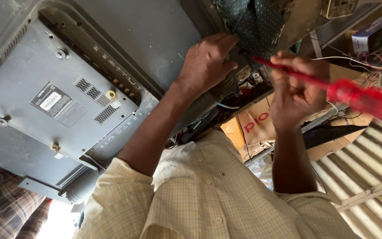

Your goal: The person uses a red screwdriver to remove multiple screws from the back panel of a television. They systematically unscrew fasteners around the perimeter and center of the panel while another person stands nearby.

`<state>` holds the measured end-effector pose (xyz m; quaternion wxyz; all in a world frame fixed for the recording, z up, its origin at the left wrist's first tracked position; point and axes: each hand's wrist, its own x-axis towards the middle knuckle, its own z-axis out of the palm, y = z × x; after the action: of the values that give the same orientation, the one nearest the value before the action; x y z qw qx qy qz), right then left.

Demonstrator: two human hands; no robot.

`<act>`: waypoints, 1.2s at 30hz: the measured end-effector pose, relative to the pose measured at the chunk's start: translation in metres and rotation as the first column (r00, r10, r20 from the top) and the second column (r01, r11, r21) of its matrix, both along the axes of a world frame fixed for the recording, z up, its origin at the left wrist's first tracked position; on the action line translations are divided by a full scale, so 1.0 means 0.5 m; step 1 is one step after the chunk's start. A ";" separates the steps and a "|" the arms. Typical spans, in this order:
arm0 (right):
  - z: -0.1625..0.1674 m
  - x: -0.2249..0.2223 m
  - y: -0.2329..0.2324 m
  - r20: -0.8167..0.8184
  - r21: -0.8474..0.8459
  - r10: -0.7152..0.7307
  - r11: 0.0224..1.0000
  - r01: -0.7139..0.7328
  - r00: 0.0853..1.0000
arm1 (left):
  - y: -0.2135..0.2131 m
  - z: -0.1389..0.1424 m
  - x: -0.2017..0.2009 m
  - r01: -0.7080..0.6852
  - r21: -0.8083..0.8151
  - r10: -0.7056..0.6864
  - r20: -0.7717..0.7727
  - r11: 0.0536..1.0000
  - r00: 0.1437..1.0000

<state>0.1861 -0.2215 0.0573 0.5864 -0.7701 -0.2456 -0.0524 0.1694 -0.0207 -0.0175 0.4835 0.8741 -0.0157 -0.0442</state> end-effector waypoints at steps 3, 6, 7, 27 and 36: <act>-0.009 -0.002 -0.005 -0.052 -0.014 -0.009 1.000 0.008 0.999 | 0.001 -0.005 -0.011 -0.050 -0.067 0.055 0.080 0.997 0.995; -0.011 -0.003 -0.006 -0.080 -0.029 -0.024 0.999 0.022 0.997 | -0.001 -0.014 -0.020 -0.089 -0.122 0.104 0.124 0.989 0.987; -0.011 -0.004 -0.006 -0.006 -0.045 -0.020 0.999 0.019 1.000 | 0.000 -0.016 -0.024 -0.104 -0.129 0.121 0.127 0.986 0.985; 0.001 -0.027 -0.001 0.080 -0.142 0.025 0.990 -0.013 0.996 | 0.046 0.008 -0.120 -0.481 -0.334 0.423 -0.233 0.811 0.876; -0.025 -0.019 -0.014 0.049 -0.056 0.004 0.998 -0.001 0.999 | 0.049 0.004 -0.122 -0.471 -0.315 0.418 -0.223 0.824 0.880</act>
<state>0.1764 -0.2287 0.0446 0.5586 -0.7844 -0.2620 -0.0637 0.1083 0.0036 -0.0154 0.6319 0.7442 0.2161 0.0104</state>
